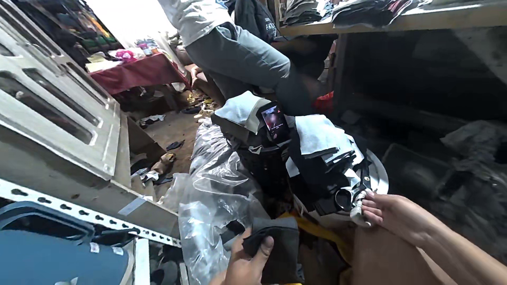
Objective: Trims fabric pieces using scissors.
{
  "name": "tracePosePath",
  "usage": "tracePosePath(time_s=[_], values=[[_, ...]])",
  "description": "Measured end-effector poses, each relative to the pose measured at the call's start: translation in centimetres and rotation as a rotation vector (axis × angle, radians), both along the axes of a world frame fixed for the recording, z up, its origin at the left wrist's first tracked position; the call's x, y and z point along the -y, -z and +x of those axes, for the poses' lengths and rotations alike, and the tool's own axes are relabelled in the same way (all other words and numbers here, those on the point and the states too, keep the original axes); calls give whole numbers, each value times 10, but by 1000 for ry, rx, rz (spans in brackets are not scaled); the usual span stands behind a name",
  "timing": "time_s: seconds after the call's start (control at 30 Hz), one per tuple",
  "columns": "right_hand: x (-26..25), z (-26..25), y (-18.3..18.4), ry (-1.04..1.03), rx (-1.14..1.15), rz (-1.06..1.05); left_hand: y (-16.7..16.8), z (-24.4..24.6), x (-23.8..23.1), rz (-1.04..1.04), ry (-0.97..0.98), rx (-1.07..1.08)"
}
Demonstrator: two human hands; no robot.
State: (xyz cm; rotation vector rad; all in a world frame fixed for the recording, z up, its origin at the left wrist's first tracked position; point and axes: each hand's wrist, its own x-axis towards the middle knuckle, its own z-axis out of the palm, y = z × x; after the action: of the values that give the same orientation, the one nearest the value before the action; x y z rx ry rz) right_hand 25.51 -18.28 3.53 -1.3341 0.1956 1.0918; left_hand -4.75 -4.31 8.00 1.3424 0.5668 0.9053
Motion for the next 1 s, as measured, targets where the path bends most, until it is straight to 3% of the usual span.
tracePosePath(time_s=[0.3,0.47,0.57,0.77,0.93,1.0], values=[[9,5,-7,133,-272,-19,7,4,-3,-19,72,39],[24,-1,-6,132,-374,208,13,10,-10,-16,121,44],[37,-4,-3,77,-361,230,14,15,-17,-29,125,41],[66,-33,8,-8,-138,227,27,15,-34,24,213,54],[115,-53,-1,-396,508,60,38,14,-40,-20,235,105],[137,-54,-5,-604,653,95,43,13,-40,-52,217,113]])
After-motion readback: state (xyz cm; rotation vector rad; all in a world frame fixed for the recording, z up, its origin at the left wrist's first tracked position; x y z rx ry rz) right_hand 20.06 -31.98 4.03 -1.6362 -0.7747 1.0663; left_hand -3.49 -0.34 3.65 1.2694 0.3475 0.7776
